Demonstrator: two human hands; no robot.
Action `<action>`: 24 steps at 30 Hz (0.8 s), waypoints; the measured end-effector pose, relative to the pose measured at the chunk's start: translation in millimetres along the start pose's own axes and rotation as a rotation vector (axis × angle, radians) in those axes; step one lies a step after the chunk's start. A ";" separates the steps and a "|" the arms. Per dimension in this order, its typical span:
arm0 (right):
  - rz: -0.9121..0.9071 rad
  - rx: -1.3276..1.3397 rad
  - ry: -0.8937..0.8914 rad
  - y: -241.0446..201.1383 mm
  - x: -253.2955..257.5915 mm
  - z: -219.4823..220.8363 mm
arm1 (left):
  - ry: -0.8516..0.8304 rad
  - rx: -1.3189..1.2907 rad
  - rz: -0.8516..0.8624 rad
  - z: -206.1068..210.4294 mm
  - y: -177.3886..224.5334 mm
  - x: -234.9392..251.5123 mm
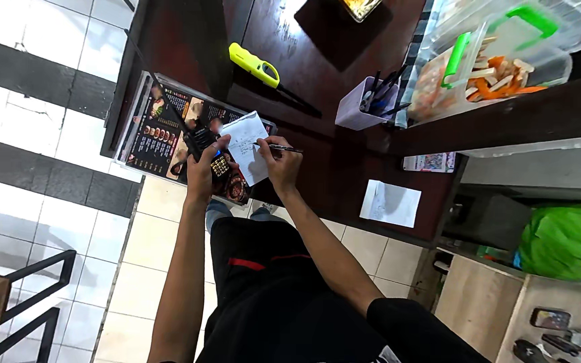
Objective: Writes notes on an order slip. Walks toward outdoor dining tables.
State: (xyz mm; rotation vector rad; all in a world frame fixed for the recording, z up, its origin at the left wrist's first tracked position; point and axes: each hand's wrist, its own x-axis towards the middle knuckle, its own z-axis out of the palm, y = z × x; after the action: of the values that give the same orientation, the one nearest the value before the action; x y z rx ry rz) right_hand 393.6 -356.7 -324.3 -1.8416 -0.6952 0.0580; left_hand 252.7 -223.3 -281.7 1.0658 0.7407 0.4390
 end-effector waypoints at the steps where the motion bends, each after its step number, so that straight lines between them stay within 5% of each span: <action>1: 0.006 -0.002 0.002 0.5 0.0 0.3 | -0.001 -0.001 0.004 0.0 -0.5 0.0; 16: -0.076 0.008 0.003 -6.1 -3.8 -3.4 | 0.022 -0.025 0.008 3.7 3.4 -1.9; 20: -0.110 -0.022 -0.208 -31.6 -12.3 -4.2 | 0.062 -0.013 -0.005 3.0 5.3 -1.9; 24: -0.081 -0.024 -0.107 -22.1 -9.3 21.9 | 0.027 -0.040 -0.021 0.9 5.0 -0.8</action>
State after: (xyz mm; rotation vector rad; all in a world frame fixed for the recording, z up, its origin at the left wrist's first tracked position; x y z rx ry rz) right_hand 368.4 -337.9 -316.1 -1.8412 -0.8476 0.0959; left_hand 252.9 -222.2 -276.7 1.0152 0.7631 0.4496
